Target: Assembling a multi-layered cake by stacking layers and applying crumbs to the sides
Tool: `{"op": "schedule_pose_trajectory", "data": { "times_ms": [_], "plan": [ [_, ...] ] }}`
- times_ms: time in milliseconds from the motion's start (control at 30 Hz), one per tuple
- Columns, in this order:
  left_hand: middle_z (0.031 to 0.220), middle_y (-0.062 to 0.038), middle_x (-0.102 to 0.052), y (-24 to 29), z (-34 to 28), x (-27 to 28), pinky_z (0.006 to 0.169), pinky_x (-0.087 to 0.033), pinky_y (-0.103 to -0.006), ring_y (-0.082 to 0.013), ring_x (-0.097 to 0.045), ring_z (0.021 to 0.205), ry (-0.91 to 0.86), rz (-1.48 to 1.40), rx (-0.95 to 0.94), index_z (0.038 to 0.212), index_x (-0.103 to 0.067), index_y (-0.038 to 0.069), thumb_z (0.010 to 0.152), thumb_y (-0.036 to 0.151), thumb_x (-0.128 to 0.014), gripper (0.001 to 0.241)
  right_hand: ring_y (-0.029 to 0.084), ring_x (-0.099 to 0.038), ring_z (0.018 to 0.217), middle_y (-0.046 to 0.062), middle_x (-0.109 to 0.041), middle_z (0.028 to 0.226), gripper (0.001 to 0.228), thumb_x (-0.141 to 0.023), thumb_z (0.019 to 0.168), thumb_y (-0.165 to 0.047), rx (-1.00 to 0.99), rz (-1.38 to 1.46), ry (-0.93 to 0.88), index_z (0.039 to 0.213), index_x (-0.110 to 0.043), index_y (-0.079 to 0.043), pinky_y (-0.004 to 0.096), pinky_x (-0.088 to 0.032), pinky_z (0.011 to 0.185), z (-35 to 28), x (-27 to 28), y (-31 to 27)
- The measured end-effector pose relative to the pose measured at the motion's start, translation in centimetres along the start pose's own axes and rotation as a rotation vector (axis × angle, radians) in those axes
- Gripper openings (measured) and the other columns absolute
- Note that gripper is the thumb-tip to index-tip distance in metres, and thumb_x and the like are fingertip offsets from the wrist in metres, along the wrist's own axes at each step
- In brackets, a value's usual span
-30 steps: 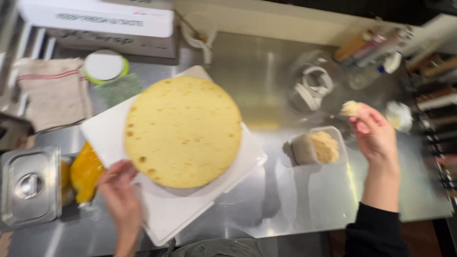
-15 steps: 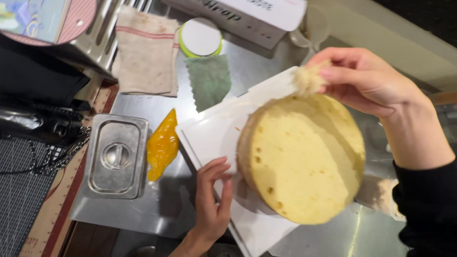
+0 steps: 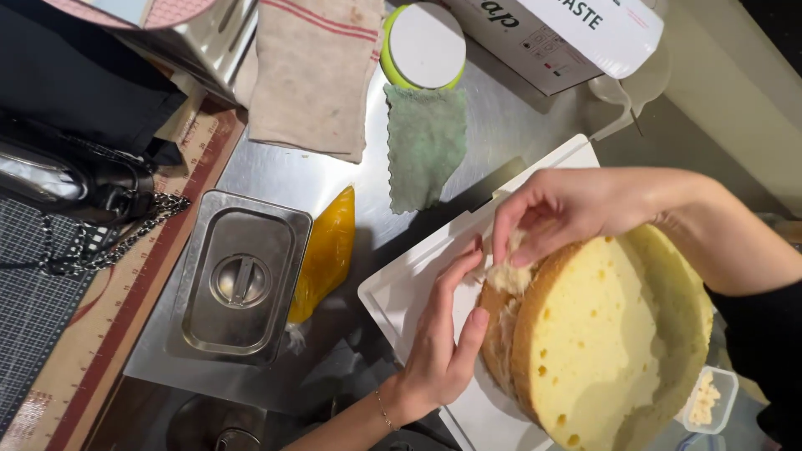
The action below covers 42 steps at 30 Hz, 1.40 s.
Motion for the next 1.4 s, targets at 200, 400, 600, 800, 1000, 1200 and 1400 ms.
{"op": "schedule_pose_trajectory", "data": {
  "times_ms": [200,400,600,800,1000,1200,1400],
  "plan": [
    [0.172,-0.03,-0.057,0.1,-0.2,0.0,0.137,-0.048,-0.0477,-0.0388,-0.059,0.162,-0.063,-0.151,0.113,0.17,-0.039,-0.005,0.124,0.03,-0.042,0.058,0.009,-0.074,0.07,-0.008,-0.101,0.092,0.021,-0.095,0.093,-0.033,-0.137,-0.189,-0.011,0.111,-0.103,-0.026,0.027,-0.061,0.063,0.4,-0.9,0.1],
    [0.166,-0.021,-0.064,1.1,-0.6,-0.5,0.131,-0.05,-0.0466,-0.0357,-0.063,0.155,-0.107,0.004,0.064,0.166,-0.051,0.001,0.125,0.033,-0.04,0.053,0.01,-0.077,0.08,-0.012,-0.098,0.104,0.027,-0.095,0.091,-0.038,-0.168,-0.25,0.035,0.115,-0.103,-0.029,0.026,-0.062,0.069,-0.6,-0.9,0.8],
    [0.156,-0.022,-0.067,1.8,-1.0,-1.3,0.132,-0.047,-0.0542,-0.0407,-0.061,0.153,-0.033,0.294,-0.168,0.161,-0.062,-0.004,0.129,0.04,-0.033,0.062,0.009,-0.091,0.101,-0.008,-0.098,0.115,0.029,-0.088,0.096,-0.036,-0.081,-0.242,0.05,0.12,-0.103,-0.029,0.025,-0.072,0.088,-1.1,-0.2,1.7],
    [0.188,-0.033,-0.034,0.8,-2.8,-3.2,0.153,-0.024,-0.0625,-0.049,-0.031,0.18,-0.137,0.23,-0.135,0.177,-0.028,-0.008,0.128,0.067,-0.014,0.091,0.008,-0.076,0.081,-0.012,-0.1,0.098,0.018,-0.097,0.094,-0.032,-0.242,-0.285,0.11,0.111,-0.1,-0.027,0.025,-0.06,0.075,-1.0,-0.3,0.6],
    [0.193,-0.027,-0.025,0.9,-2.8,-3.6,0.154,-0.015,-0.0702,-0.0526,-0.015,0.185,-0.115,0.264,-0.132,0.181,-0.028,-0.003,0.127,0.071,-0.012,0.092,0.007,-0.09,0.096,-0.009,-0.096,0.109,0.027,-0.093,0.089,-0.043,-0.126,-0.292,0.104,0.106,-0.104,-0.024,0.024,-0.069,0.084,-1.2,-0.1,1.4],
    [0.192,-0.029,-0.025,0.3,-2.1,-3.3,0.154,-0.017,-0.0675,-0.0534,-0.02,0.184,-0.168,0.298,-0.173,0.179,-0.029,-0.003,0.126,0.071,-0.012,0.093,0.01,-0.092,0.104,-0.01,-0.101,0.118,0.025,-0.083,0.099,-0.035,-0.041,-0.331,0.141,0.117,-0.099,-0.027,0.028,-0.068,0.094,-1.7,0.0,2.0],
    [0.192,-0.035,-0.02,0.2,-2.8,-3.8,0.151,-0.011,-0.0719,-0.0546,-0.005,0.183,-0.202,0.267,-0.109,0.182,-0.018,-0.004,0.122,0.079,-0.006,0.103,0.014,-0.071,0.083,-0.007,-0.087,0.094,0.018,-0.097,0.09,-0.041,0.004,-0.387,0.231,0.098,-0.102,-0.025,0.031,-0.054,0.078,-1.6,-0.2,2.9]
  ]
}}
Point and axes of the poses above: each hand's wrist, its own z-axis towards the middle knuckle, its own x-axis out of the back of the hand, y = z × x, the point moved 3 cm from there along z, towards the middle knuckle
